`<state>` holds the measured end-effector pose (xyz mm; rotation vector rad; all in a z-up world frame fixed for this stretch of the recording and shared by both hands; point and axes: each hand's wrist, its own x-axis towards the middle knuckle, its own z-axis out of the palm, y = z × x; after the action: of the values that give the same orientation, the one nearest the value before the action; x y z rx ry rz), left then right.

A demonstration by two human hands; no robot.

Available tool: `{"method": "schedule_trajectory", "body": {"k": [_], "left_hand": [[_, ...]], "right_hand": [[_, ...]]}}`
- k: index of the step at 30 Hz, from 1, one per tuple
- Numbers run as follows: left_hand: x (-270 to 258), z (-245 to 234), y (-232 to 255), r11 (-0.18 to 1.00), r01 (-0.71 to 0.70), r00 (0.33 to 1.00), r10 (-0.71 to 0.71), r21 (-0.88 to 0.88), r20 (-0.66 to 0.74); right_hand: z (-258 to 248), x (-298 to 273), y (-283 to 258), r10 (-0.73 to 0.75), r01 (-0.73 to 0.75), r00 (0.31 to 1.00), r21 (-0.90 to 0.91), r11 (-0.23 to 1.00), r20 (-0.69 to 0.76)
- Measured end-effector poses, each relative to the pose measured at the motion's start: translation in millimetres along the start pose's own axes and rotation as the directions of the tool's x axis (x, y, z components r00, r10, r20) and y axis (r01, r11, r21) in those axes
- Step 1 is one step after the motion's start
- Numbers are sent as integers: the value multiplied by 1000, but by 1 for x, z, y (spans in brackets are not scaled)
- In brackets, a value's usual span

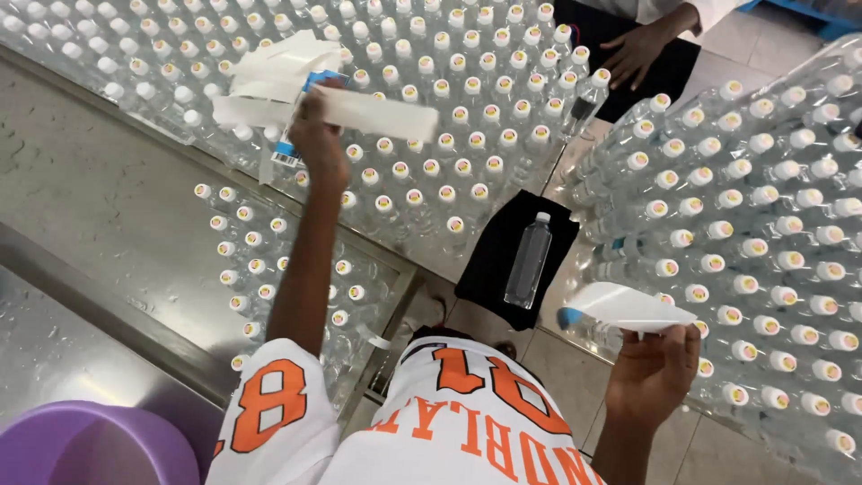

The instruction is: Manually applying labels to plastic water bottles in a production environment

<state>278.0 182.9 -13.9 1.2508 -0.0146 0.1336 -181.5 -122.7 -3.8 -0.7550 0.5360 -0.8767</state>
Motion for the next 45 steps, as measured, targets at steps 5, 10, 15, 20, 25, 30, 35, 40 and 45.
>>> {"method": "schedule_trajectory", "body": {"k": [5, 10, 15, 20, 25, 30, 35, 40, 45], "left_hand": [[199, -132, -51, 924, -194, 694, 367, 330, -620], [252, -197, -117, 879, -93, 625, 417, 468, -660], [96, -106, -54, 521, -491, 629, 767, 698, -130], [-199, 79, 28, 959, -151, 766, -39, 239, 642], [-316, 127, -38, 978, -127, 558, -67, 165, 827], [-320, 138, -61, 947, 271, 613, -307, 171, 728], [-303, 130, -60, 851, 522, 709, -472, 61, 524], [-301, 117, -68, 902, 393, 702, -418, 176, 576], [-294, 105, -83, 923, 269, 610, -384, 275, 693]], "right_hand": [[7, -4, 0, -8, 8, 1000, -52, 999, 11], [18, -16, 12, -5, -3, 998, -135, 991, -57], [28, -10, 24, 11, -28, 994, -159, 987, -107], [54, -5, 19, 49, -62, 990, -95, 994, -129], [72, -5, 17, 92, -99, 994, -138, 986, -57], [74, -8, 6, 172, -148, 966, -132, 980, 194], [36, -9, 3, -25, 74, 990, -357, 931, 140], [8, -5, 9, -88, 195, 979, -739, 645, 182], [4, 6, 42, 87, 82, 979, -754, 652, 182]]}}
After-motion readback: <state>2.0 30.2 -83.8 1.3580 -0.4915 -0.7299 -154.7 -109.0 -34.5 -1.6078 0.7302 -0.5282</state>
